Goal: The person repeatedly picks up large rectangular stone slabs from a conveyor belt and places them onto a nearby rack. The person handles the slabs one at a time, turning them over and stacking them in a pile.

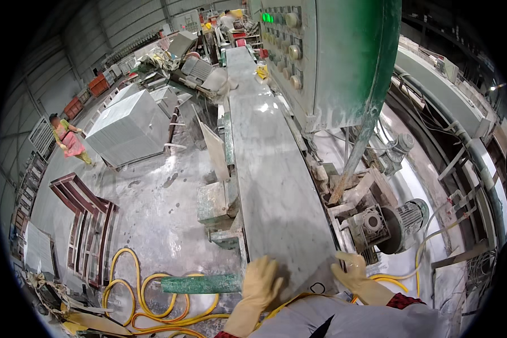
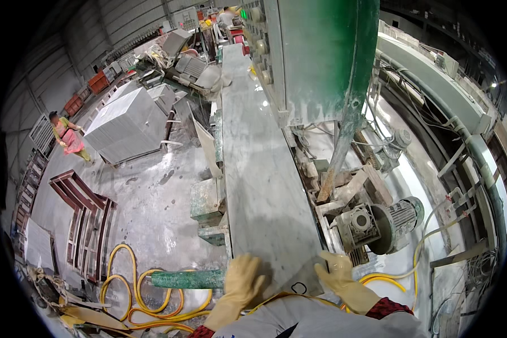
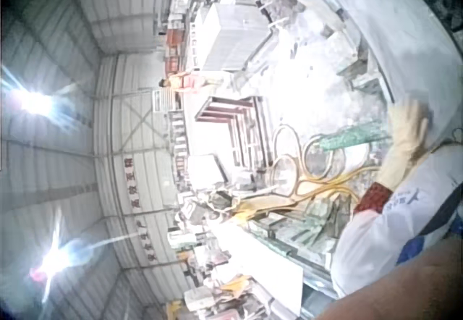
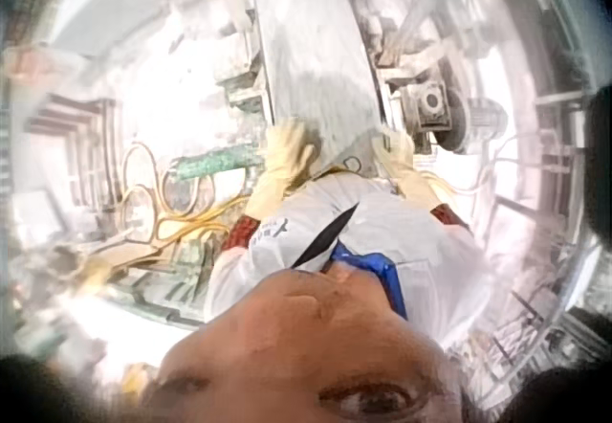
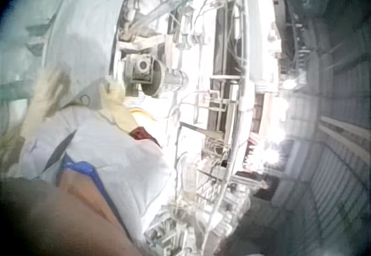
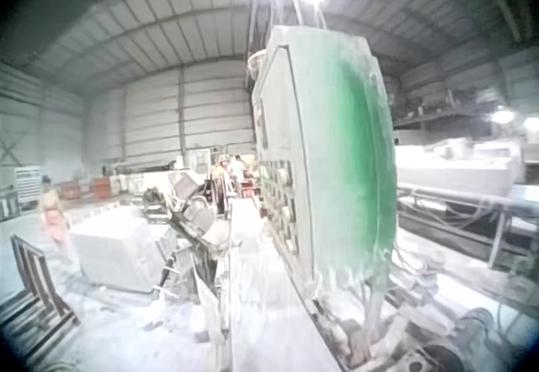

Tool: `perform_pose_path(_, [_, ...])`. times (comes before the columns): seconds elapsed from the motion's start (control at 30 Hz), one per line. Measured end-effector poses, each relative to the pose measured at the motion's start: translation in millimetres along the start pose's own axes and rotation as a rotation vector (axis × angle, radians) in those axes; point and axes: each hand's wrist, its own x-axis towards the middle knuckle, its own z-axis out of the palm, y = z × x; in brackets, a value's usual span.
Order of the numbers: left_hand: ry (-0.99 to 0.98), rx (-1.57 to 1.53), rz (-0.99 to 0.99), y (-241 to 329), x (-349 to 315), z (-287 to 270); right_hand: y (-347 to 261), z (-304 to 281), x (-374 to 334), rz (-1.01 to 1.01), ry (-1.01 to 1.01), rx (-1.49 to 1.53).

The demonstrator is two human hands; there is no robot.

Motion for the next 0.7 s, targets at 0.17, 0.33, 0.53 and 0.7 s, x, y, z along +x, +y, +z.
perform_pose_path(0.17, [0.061, 0.126, 0.123, 17, 32, 22, -36, 39, 40, -0.467, -0.025, -0.494])
perform_pose_path(0.33, [0.050, 0.103, 0.107, 4, 32, 35, -16, 61, 53, -0.573, 0.020, -0.485])
perform_pose_path(0.53, [0.089, 0.108, 0.126, 2, 36, 39, -11, 62, 51, -0.639, 0.097, -0.453])
perform_pose_path(0.7, [0.126, 0.014, 0.162, -1, 37, 27, -9, 66, 51, -0.537, 0.035, -0.438])
